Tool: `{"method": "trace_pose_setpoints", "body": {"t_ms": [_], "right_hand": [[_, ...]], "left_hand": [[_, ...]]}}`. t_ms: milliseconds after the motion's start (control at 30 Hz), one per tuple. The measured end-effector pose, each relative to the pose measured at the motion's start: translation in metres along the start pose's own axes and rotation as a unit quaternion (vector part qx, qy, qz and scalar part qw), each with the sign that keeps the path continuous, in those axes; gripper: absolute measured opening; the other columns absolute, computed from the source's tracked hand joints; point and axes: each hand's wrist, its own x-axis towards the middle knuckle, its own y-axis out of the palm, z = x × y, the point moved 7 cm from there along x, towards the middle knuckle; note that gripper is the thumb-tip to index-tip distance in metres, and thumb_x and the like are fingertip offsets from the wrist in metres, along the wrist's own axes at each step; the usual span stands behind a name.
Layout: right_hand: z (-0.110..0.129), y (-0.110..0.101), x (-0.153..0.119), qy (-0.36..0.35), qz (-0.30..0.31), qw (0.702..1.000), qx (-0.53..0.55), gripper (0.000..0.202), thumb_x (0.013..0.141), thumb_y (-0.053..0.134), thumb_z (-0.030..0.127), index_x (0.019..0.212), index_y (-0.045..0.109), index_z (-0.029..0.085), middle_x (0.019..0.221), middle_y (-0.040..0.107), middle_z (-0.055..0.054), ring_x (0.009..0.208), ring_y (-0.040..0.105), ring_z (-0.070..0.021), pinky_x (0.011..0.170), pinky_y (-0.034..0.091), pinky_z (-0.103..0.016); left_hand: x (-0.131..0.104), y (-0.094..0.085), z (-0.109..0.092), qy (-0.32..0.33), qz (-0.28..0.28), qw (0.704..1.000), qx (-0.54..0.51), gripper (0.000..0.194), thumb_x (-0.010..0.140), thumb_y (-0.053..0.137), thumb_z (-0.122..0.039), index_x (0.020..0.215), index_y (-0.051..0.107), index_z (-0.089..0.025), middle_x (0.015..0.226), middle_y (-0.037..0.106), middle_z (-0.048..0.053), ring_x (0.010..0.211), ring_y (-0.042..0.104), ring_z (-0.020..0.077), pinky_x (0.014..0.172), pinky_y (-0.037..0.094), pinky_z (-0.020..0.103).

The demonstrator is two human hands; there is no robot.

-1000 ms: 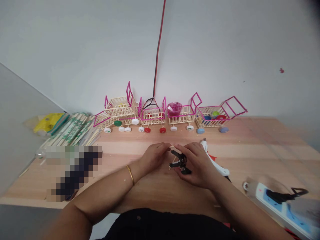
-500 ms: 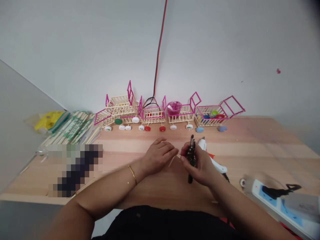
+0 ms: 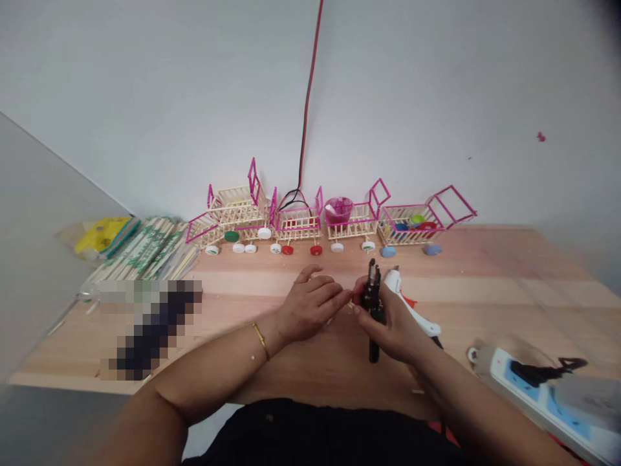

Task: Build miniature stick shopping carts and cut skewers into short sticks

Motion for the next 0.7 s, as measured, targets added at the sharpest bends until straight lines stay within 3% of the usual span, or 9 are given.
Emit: {"method": "trace_pose_setpoints", "body": {"t_ms": [133, 267, 400, 700], "right_hand": [[0.001, -0.004, -0.001, -0.007, -0.037, 0.999, 0.004, 0.014, 0.081, 0.052, 0.019, 0.092, 0.044, 0.023, 0.077, 0.048, 0.002, 0.066, 0.048, -0.0117, 0.06, 0.044, -0.025], [0.001, 0.0, -0.001, 0.002, -0.021, 1.0, 0.01, 0.016, 0.08, 0.054, 0.019, 0.093, 0.045, 0.023, 0.078, 0.05, 0.002, 0.067, 0.05, -0.0121, 0.061, 0.045, -0.025], [-0.005, -0.003, -0.001, 0.018, -0.053, 0.997, 0.049, 0.014, 0.081, 0.054, 0.02, 0.092, 0.044, 0.022, 0.077, 0.05, 0.003, 0.066, 0.051, -0.0118, 0.061, 0.046, -0.025], [-0.016, 0.004, -0.002, 0.046, -0.001, 0.997, 0.061, 0.013, 0.084, 0.053, 0.021, 0.094, 0.045, 0.023, 0.076, 0.048, 0.004, 0.065, 0.049, -0.0115, 0.06, 0.044, -0.026]], "left_hand": [[-0.001, 0.001, 0.001, -0.003, 0.0, 1.0, 0.0, 0.024, 0.088, 0.055, -0.017, 0.111, 0.057, -0.019, 0.092, 0.069, 0.002, 0.091, 0.059, 0.0134, 0.103, 0.034, 0.041], [-0.002, 0.0, 0.0, -0.001, 0.001, 1.0, 0.004, 0.024, 0.089, 0.053, -0.019, 0.112, 0.057, -0.02, 0.091, 0.069, 0.003, 0.092, 0.059, 0.0135, 0.103, 0.034, 0.041], [0.0, -0.002, -0.002, 0.005, -0.003, 1.0, 0.015, 0.023, 0.088, 0.054, -0.017, 0.111, 0.058, -0.019, 0.092, 0.07, 0.003, 0.089, 0.059, 0.0135, 0.101, 0.035, 0.04], [0.0, -0.003, -0.003, -0.001, 0.0, 1.0, 0.028, 0.02, 0.089, 0.053, -0.018, 0.108, 0.059, -0.019, 0.091, 0.07, 0.003, 0.086, 0.059, 0.0131, 0.096, 0.035, 0.038]]}}
